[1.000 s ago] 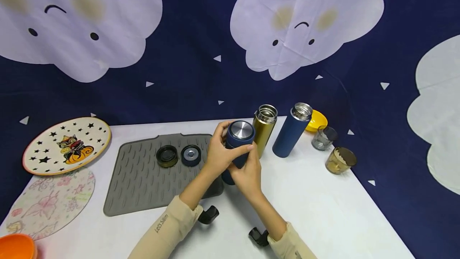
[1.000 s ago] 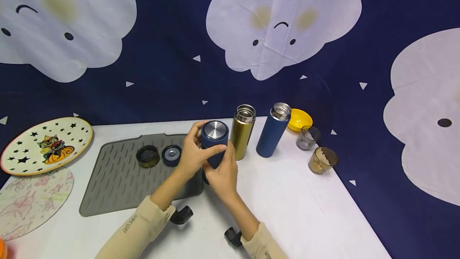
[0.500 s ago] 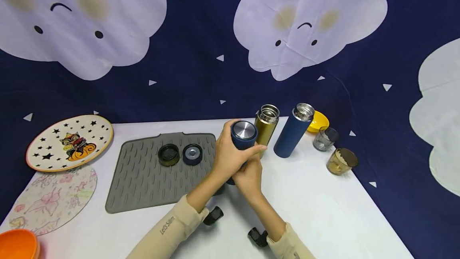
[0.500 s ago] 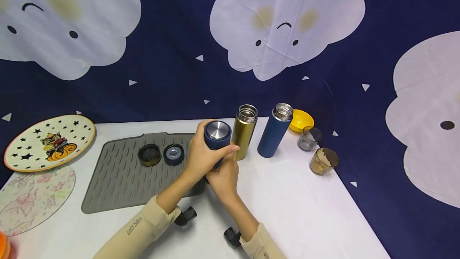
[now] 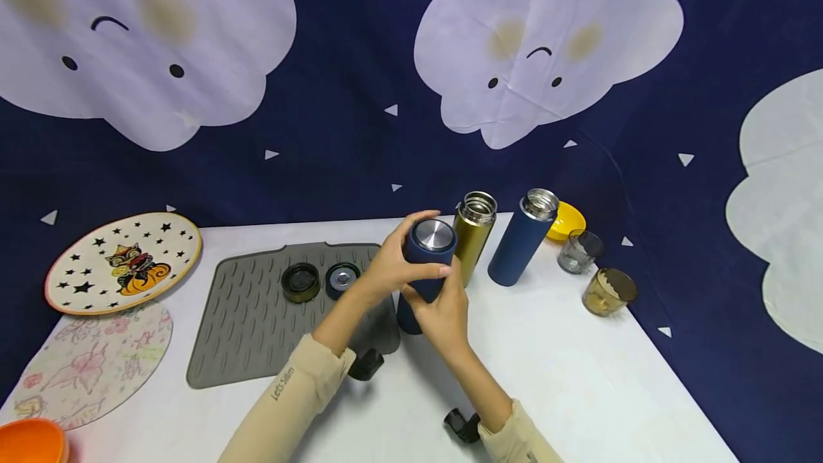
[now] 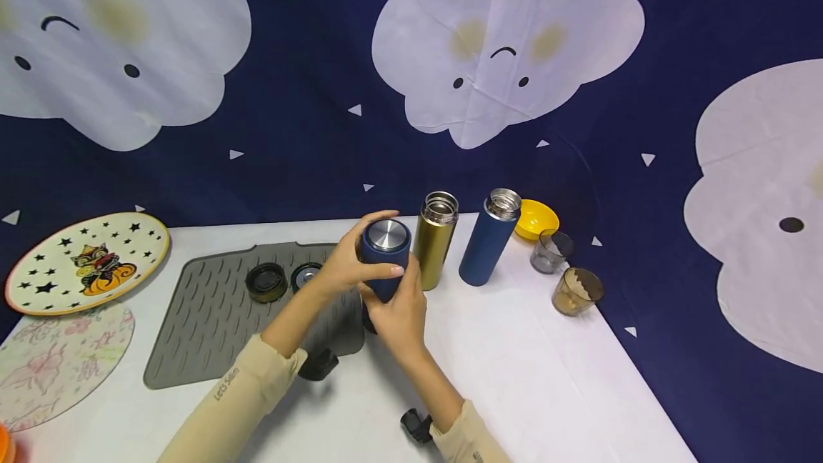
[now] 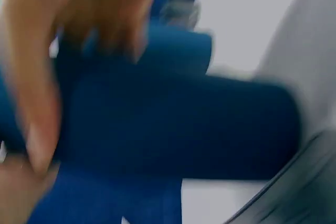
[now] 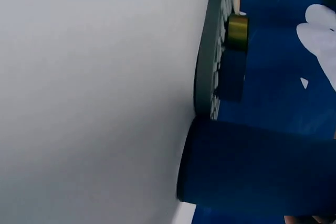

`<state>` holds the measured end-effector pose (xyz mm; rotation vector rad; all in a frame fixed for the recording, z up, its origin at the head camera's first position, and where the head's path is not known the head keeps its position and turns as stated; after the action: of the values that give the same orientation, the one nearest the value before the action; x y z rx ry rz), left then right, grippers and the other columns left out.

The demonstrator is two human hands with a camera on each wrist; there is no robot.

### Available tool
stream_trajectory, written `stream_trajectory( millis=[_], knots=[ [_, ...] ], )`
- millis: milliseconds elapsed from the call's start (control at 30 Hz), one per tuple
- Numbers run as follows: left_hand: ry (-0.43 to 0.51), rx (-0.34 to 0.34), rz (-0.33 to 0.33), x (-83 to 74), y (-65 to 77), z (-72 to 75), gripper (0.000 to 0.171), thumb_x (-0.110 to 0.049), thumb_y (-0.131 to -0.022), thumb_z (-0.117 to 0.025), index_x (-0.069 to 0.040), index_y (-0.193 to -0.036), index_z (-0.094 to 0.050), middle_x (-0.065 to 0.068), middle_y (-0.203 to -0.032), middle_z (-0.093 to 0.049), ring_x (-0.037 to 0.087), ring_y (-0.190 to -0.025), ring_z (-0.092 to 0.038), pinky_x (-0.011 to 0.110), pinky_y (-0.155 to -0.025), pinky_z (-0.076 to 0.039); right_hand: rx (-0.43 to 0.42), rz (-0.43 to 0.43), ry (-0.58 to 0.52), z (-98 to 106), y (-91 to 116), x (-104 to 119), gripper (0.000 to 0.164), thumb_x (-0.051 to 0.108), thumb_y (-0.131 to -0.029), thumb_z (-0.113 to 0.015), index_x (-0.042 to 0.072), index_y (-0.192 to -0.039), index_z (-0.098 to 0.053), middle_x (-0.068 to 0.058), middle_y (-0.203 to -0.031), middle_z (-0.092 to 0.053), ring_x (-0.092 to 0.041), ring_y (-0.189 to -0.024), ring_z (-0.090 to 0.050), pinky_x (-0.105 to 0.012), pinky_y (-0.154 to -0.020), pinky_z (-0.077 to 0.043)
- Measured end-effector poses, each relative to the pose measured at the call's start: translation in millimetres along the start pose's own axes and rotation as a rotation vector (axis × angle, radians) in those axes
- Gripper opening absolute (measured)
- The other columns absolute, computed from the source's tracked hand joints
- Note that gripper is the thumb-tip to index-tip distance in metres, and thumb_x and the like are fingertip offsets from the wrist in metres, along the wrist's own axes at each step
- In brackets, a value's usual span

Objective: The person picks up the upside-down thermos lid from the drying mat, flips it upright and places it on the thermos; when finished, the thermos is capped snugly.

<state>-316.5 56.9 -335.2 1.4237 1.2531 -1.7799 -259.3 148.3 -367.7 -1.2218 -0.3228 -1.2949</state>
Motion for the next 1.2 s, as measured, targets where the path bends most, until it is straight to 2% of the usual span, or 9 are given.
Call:
stream_trajectory(
  millis=[133, 200, 267, 433, 533, 667, 800, 967, 1200],
  knots=[
    [-0.292, -0.381, -0.077, -11.2, 17.1, 2.1, 0.083, -0.032, -0.067, -0.091, -0.011, -0.136, -0.048, 0.007, -0.121, -0.065, 0.023, -0.107, -0.063, 0.041, -0.091, -0.05, -0.001, 0.019, 0.019, 1.7, 1.7, 2.4, 0.063, 0.003, -0.071, -0.075, 0.002, -0.129, -0.051, -0.018, -0.117, -0.063, -0.037, -0.11, -0.063, -0.056, -0.092, -0.051],
    [-0.359, -0.436, -0.099, -16.2, 17.9, 0.9, 0.077, -0.034, -0.067, -0.09, -0.01, -0.13, -0.053, 0.007, -0.115, -0.069, 0.023, -0.102, -0.066, 0.04, -0.087, -0.052, -0.009, 0.028, 0.022, 3.3, 2.4, 4.3, 0.059, 0.003, -0.071, -0.073, 0.0, -0.126, -0.051, -0.019, -0.115, -0.063, -0.038, -0.109, -0.063, -0.056, -0.091, -0.051],
    [-0.335, -0.356, -0.112, -17.3, 11.3, 0.3, 0.069, -0.028, -0.067, -0.088, -0.01, -0.126, -0.056, 0.006, -0.11, -0.07, 0.021, -0.098, -0.066, 0.036, -0.085, -0.053, -0.017, 0.023, 0.019, 4.4, 2.0, 4.4, 0.064, 0.006, -0.071, -0.077, 0.001, -0.128, -0.049, -0.018, -0.119, -0.063, -0.038, -0.112, -0.063, -0.056, -0.093, -0.05],
    [-0.018, 0.101, -0.077, -9.8, -9.1, -5.5, 0.06, -0.001, -0.065, -0.082, -0.003, -0.12, -0.058, 0.01, -0.108, -0.068, 0.023, -0.099, -0.065, 0.037, -0.094, -0.051, -0.023, 0.013, 0.02, 6.1, 1.4, 5.2, 0.077, 0.017, -0.07, -0.088, 0.008, -0.134, -0.046, -0.013, -0.124, -0.063, -0.034, -0.113, -0.064, -0.055, -0.091, -0.051],
    [0.123, 0.308, -0.026, -6.5, -14.3, -12.5, 0.057, 0.005, -0.063, -0.08, -0.001, -0.115, -0.059, 0.008, -0.107, -0.07, 0.026, -0.103, -0.066, 0.04, -0.1, -0.049, -0.029, 0.017, 0.03, 8.4, 2.2, 6.2, 0.077, 0.02, -0.069, -0.09, 0.009, -0.132, -0.046, -0.013, -0.123, -0.064, -0.035, -0.11, -0.065, -0.055, -0.089, -0.053],
    [0.211, 0.476, 0.028, -2.9, -16.2, -17.7, 0.056, 0.006, -0.061, -0.078, -0.004, -0.113, -0.061, 0.005, -0.108, -0.072, 0.026, -0.107, -0.065, 0.04, -0.104, -0.047, -0.027, 0.035, 0.037, 8.0, 2.8, 7.2, 0.081, 0.02, -0.068, -0.09, 0.009, -0.134, -0.045, -0.013, -0.124, -0.064, -0.037, -0.109, -0.066, -0.055, -0.087, -0.053],
    [0.246, 0.549, 0.056, 0.9, -15.9, -17.6, 0.06, 0.001, -0.058, -0.079, 0.0, -0.115, -0.063, 0.006, -0.11, -0.071, 0.026, -0.109, -0.064, 0.041, -0.107, -0.044, -0.004, 0.038, 0.033, 5.5, 3.5, 7.6, 0.086, 0.021, -0.067, -0.089, 0.009, -0.139, -0.042, -0.015, -0.126, -0.063, -0.038, -0.111, -0.065, -0.057, -0.088, -0.052],
    [0.177, 0.404, 0.122, 15.9, -14.7, -8.7, 0.075, -0.013, -0.066, -0.084, -0.001, -0.134, -0.054, 0.013, -0.126, -0.063, 0.026, -0.116, -0.06, 0.046, -0.109, -0.041, 0.038, -0.022, -0.015, 3.2, -3.1, -2.1, 0.079, 0.017, -0.07, -0.088, 0.01, -0.136, -0.044, -0.016, -0.126, -0.063, -0.037, -0.114, -0.063, -0.056, -0.093, -0.05],
    [0.131, -0.093, 0.126, 23.0, 29.9, 52.6, 0.064, -0.013, -0.09, -0.065, -0.005, -0.148, -0.04, 0.016, -0.148, -0.045, 0.029, -0.136, -0.044, 0.044, -0.115, -0.035, 0.051, -0.076, -0.087, -9.3, -30.3, -12.3, 0.079, 0.015, -0.072, -0.087, 0.008, -0.137, -0.042, -0.017, -0.123, -0.063, -0.034, -0.112, -0.062, -0.052, -0.097, -0.047]
  ],
)
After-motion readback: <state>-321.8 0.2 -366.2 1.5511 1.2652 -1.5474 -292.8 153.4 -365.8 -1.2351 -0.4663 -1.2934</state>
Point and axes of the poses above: each hand's wrist, its own y-axis away from the middle knuckle, its own z-axis out of the back of the hand, x = y × z, the point moved 9 cm from there along -y, towards the middle knuckle
